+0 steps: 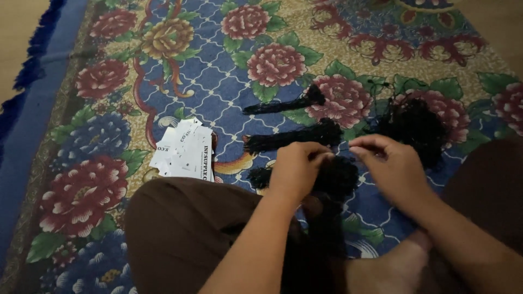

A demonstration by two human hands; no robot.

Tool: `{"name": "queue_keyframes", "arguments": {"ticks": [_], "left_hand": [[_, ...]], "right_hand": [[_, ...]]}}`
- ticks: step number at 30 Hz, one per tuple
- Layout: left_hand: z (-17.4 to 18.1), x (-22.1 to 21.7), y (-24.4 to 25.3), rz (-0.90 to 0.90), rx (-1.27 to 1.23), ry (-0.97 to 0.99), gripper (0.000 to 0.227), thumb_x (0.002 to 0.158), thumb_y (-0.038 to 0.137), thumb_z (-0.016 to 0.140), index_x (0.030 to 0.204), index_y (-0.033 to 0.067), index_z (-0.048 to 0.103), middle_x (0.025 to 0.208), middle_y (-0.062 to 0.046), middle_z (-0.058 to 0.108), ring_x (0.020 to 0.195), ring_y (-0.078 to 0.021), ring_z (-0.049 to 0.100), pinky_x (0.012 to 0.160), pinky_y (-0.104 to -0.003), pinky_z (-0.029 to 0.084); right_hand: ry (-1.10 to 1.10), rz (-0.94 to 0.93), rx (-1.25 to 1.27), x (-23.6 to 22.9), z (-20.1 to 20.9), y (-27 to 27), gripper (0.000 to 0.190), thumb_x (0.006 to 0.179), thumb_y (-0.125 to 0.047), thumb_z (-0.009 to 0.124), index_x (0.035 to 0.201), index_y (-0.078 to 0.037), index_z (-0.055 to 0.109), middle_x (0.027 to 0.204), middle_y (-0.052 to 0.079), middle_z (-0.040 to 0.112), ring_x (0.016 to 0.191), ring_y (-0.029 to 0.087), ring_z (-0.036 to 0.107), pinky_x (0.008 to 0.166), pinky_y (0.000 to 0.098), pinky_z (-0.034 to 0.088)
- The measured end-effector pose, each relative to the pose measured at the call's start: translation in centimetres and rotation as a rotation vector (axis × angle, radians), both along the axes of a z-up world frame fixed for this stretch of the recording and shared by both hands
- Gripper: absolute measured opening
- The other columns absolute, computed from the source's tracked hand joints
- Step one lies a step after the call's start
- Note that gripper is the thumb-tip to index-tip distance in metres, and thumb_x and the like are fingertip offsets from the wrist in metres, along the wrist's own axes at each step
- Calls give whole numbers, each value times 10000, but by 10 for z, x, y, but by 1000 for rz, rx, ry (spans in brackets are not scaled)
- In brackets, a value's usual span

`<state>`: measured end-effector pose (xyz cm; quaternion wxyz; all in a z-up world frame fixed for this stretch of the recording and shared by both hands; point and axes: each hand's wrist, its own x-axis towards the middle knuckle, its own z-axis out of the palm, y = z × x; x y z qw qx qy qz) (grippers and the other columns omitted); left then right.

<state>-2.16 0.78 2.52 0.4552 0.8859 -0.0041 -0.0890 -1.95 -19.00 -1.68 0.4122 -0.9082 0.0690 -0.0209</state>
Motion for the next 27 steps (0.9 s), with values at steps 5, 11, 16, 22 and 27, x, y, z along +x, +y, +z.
{"name": "queue_keyframes", "arguments": {"ticks": [5, 11, 16, 22, 27], "left_hand": [[-9, 12, 24, 92, 74, 19, 179, 884, 192, 713, 1021, 171, 826, 852, -12, 803, 670, -181, 704, 718, -322, 571], [-19, 26, 61, 163, 70, -7, 154, 878, 207, 730, 976, 137, 826, 788, 11, 795, 655, -165, 699, 714, -312, 566], [-36, 41, 90, 207, 109, -44, 168, 872, 219, 717, 967, 134, 826, 788, 11, 796, 650, -170, 702, 693, -306, 563], [-56, 66, 108, 309, 153, -62, 194, 885, 211, 712, 1027, 111, 797, 842, -66, 784, 710, -237, 716, 717, -355, 558], [-56, 85, 118, 372, 129, 116, 227, 970, 187, 618, 1110, 89, 767, 979, -85, 803, 841, -270, 752, 830, -375, 571]], "right_hand": [[-19, 33, 109, 6, 18, -6, 188, 962, -105, 704, 1124, -59, 789, 752, 43, 699, 597, 104, 520, 538, 232, 404], [11, -60, 61, 17, 22, -9, 216, 987, -134, 689, 1168, -50, 772, 800, 74, 699, 645, 144, 555, 574, 267, 424], [10, -57, 77, 34, 18, -6, 227, 1009, -111, 669, 1195, -5, 744, 898, 106, 722, 771, 172, 633, 697, 292, 480], [85, -75, 33, 80, 6, 10, 231, 1011, -152, 668, 1195, -40, 750, 923, 89, 701, 779, 176, 597, 703, 307, 478], [113, 58, -192, 130, -36, 9, 252, 979, -257, 704, 1156, -102, 792, 802, 92, 722, 624, 223, 594, 608, 348, 477]]}}
